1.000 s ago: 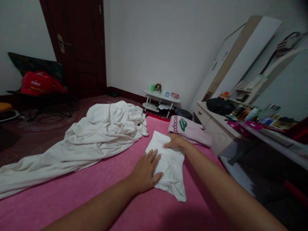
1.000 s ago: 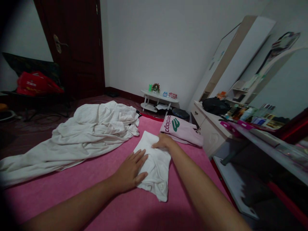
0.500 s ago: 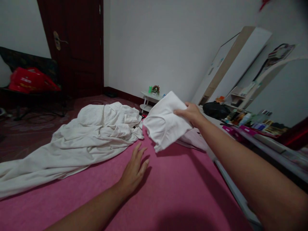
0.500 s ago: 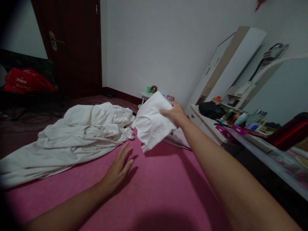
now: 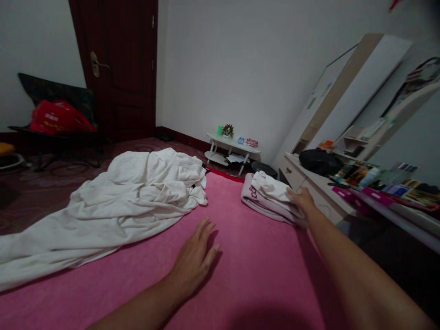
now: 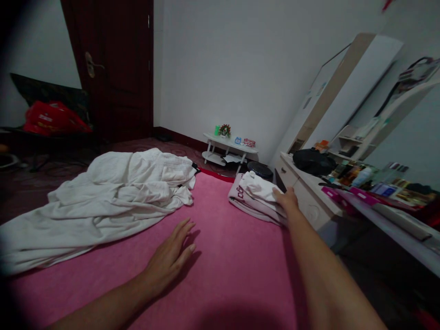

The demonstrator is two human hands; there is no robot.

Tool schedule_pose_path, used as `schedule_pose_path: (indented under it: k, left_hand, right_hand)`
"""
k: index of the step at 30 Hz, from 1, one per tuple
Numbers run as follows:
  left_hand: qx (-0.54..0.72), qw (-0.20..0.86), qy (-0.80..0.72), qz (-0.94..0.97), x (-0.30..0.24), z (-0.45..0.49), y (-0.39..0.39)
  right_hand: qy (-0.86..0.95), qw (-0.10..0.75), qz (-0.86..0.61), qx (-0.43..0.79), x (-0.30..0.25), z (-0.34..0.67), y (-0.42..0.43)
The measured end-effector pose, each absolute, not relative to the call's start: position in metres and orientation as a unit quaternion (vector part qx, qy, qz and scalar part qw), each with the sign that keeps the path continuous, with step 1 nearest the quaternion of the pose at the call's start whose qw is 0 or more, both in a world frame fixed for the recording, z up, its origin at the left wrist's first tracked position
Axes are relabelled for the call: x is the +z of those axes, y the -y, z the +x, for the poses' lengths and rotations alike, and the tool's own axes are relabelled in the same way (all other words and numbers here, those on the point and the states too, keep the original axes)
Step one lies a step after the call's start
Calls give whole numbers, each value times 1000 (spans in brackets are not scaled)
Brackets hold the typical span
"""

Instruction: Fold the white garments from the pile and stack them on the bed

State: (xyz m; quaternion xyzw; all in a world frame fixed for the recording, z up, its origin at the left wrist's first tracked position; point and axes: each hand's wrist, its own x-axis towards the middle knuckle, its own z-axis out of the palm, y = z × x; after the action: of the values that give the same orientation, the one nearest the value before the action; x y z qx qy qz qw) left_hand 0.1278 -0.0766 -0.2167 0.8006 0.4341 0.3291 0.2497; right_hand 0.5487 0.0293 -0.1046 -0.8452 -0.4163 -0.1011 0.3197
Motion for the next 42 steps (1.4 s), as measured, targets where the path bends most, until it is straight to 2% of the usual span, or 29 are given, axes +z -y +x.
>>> schedule_pose_path:
  k: [3,5,8,10,15,23,31,33,37,42]
  left_hand:
    - [310,231,-435,813,-217,129,78]
    - [307,219,-432,820,-219,129,78]
    - [304,205,-426,827,-221,129,79]
    - [298,201,-426,830,-221,129,79]
    - [296,191,-423,835,-218,129,80]
    - [293,183,-406,846,-211,124,83]
    - [333,211,-367,843,-207,115,85]
    - [368,167,-365,839,-193,104,80]
    - [393,-14,-438,808,-153,63,56]
    - [295,-139,-584,743,-127,13,27]
  right_hand:
    - [474,302,-824,-72,-106,527,-46]
    - [512,276,-807,-103,-106,505,-54]
    - [557,181,-802,-123,-129,469,-53]
    - [589,106,-797,-86,-155,449,-49]
    - [558,30,-824,-95,-202,419,-41]
    - [617,26,-787,-15,-227,357,32]
    - [638,45,-768,-43,-227,328,87]
    - [641,66,-764,-42,-226,330,88]
    - [645,104,-757,-28,-227,338,87]
    - [644,139,-753,-15,-230,344,84]
